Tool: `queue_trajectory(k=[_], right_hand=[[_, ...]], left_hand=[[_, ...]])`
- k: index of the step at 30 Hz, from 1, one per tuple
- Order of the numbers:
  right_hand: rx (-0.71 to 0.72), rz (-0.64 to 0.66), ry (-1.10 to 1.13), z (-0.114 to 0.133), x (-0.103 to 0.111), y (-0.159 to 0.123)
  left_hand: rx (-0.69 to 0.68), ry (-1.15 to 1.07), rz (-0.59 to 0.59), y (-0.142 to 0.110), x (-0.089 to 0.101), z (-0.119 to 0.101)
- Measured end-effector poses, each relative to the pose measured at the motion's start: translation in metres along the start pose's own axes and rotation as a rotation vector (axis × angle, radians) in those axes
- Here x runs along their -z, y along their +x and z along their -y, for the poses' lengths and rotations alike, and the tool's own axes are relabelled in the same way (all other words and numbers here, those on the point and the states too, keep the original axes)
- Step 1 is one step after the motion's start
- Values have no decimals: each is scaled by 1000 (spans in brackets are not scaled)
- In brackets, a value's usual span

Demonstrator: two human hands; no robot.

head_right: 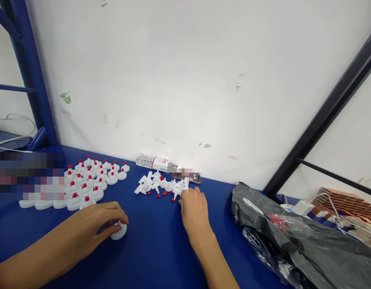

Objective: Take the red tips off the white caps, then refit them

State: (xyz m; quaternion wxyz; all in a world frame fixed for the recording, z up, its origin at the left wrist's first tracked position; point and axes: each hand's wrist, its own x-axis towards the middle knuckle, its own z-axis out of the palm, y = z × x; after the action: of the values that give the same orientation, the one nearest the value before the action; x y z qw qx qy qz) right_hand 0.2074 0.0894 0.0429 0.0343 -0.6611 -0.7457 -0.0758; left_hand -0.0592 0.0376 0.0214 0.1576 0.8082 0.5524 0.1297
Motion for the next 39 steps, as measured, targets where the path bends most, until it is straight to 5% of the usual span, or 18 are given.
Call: queue_trajectory(k=[13, 21, 26, 31, 39], right_hand=[[62, 13, 24, 13, 5, -7], [244, -39, 976, 34, 6, -13], [402, -17, 1096, 45, 3, -21], [409, 97, 1274, 57, -2, -25], [458, 99, 1267, 69, -11, -27]], left_hand=[[-11, -22, 6, 3, 0, -2], [75, -72, -35, 3, -6, -2], [82, -166, -27, 3, -5, -5], [77, -154, -36, 2, -3, -7], [95, -176, -7, 3, 0, -9]])
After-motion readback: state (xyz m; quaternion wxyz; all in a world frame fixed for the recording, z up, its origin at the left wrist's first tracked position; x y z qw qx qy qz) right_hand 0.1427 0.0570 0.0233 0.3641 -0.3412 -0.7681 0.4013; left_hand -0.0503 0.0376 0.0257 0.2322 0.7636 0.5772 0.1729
